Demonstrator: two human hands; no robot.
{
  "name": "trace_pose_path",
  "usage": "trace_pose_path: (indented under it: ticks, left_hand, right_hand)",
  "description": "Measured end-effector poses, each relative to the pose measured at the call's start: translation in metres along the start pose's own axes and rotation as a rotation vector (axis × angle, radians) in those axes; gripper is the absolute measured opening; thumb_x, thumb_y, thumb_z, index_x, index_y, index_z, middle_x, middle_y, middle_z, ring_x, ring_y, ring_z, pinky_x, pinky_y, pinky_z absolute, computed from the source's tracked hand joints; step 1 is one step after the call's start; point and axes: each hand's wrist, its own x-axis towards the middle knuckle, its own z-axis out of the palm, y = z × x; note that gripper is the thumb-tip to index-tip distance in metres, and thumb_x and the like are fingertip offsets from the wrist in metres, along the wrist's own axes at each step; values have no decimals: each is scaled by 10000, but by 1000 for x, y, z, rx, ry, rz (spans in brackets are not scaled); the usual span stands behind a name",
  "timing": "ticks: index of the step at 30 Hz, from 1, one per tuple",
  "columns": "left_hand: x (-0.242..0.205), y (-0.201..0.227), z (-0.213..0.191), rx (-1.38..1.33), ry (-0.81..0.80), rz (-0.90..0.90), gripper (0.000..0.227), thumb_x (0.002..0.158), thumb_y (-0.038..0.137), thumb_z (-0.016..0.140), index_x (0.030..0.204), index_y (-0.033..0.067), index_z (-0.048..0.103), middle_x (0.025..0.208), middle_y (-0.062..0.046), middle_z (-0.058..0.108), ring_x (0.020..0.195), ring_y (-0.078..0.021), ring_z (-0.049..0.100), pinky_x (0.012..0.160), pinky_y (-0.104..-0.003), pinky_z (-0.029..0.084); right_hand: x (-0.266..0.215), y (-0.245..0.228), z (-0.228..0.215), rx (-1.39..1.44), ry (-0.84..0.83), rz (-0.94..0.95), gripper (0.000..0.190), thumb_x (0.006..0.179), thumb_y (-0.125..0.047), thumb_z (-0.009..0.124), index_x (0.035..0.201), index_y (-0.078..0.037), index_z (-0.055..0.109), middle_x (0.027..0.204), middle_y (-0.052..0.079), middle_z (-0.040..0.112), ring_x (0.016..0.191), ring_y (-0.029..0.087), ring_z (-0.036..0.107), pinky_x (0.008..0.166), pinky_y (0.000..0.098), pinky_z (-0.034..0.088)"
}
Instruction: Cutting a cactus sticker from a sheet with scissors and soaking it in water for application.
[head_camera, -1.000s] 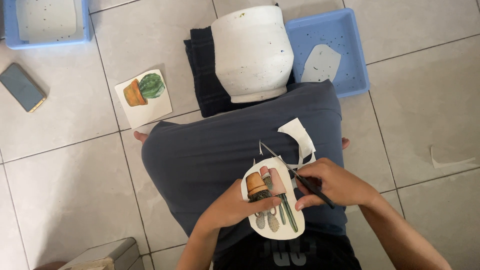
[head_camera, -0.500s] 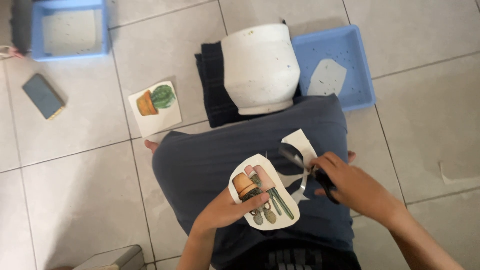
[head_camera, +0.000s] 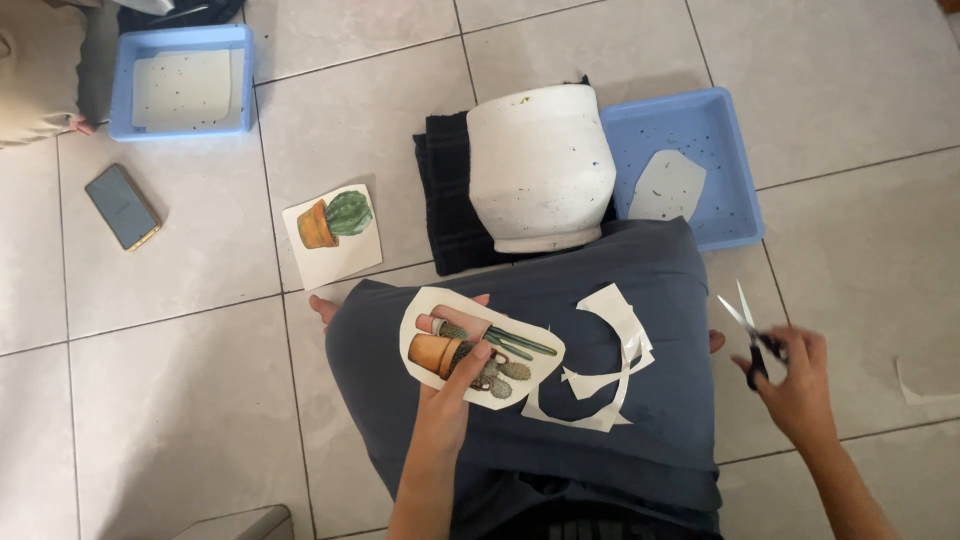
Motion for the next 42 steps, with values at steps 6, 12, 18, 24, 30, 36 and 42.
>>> trace_pose_path:
  ticks: [6,12,18,24,30,36,42]
  left_hand:
    - [-1,5,13,13,-12,-7,608,871,179,687,1453,43,572,1442,-109,648,1261,-208,634,1066,-335,514]
    - [4,2,20,11,56,-11,634,863,175,684,1472,70,541,1434,-118,656,1314,-228,618,1101,-349,501]
    - [-1,5,32,107,202,-138,666,812,230,713,1454,106,584,1372,-96,701,1243,-227,677,1014,-353,557]
    - [6,-33,50,289,-208,-14,335,951,252,678,1243,88,670,1175,-68,738,1085,-173,706,942,-317,593]
    - [-4,-16,77,518,-306,-50,151,962,274,708,1018,135,692,799,50,638,746,-62,607,672,-267,499]
    - [1,4,40,771,-295,407,362,1003,172,585,1362,127,588,1267,-69,633,979,-166,716,829,-284,591]
    - [20,21,-48,1589,283,903,307,1043,173,597,1329,82,664,1249,-99,660,1176,-272,623,995,-427,474]
  right_hand:
    - [-100,104,35,-85,-175,569,809,708,-187,926,1375,50,533,1325,261,373,1140,446,513,984,520,534]
    - [-89,130,36,-672,-759,548,324,855,-394,809,1118,-287,653,1166,-87,745,1173,165,657,1031,445,518]
    - [-9,27,-24,-411,-698,530,298,1013,-452,577,1139,-211,699,1103,20,828,986,244,803,871,400,607]
    - [78,-149,-61,715,-285,200,475,1046,-394,402,1281,-68,655,1067,108,764,824,206,754,707,320,610]
    - [123,-211,-48,905,-626,32,219,889,-157,762,1093,-79,782,918,25,784,787,97,722,697,234,628]
    - [152,-144,-40,423,152,-292,205,971,-65,799,1125,21,694,1085,137,726,955,233,699,857,335,582]
    - [251,-35,19,180,475,-151,175,1080,-14,678,1251,19,696,939,127,701,777,240,634,749,391,518]
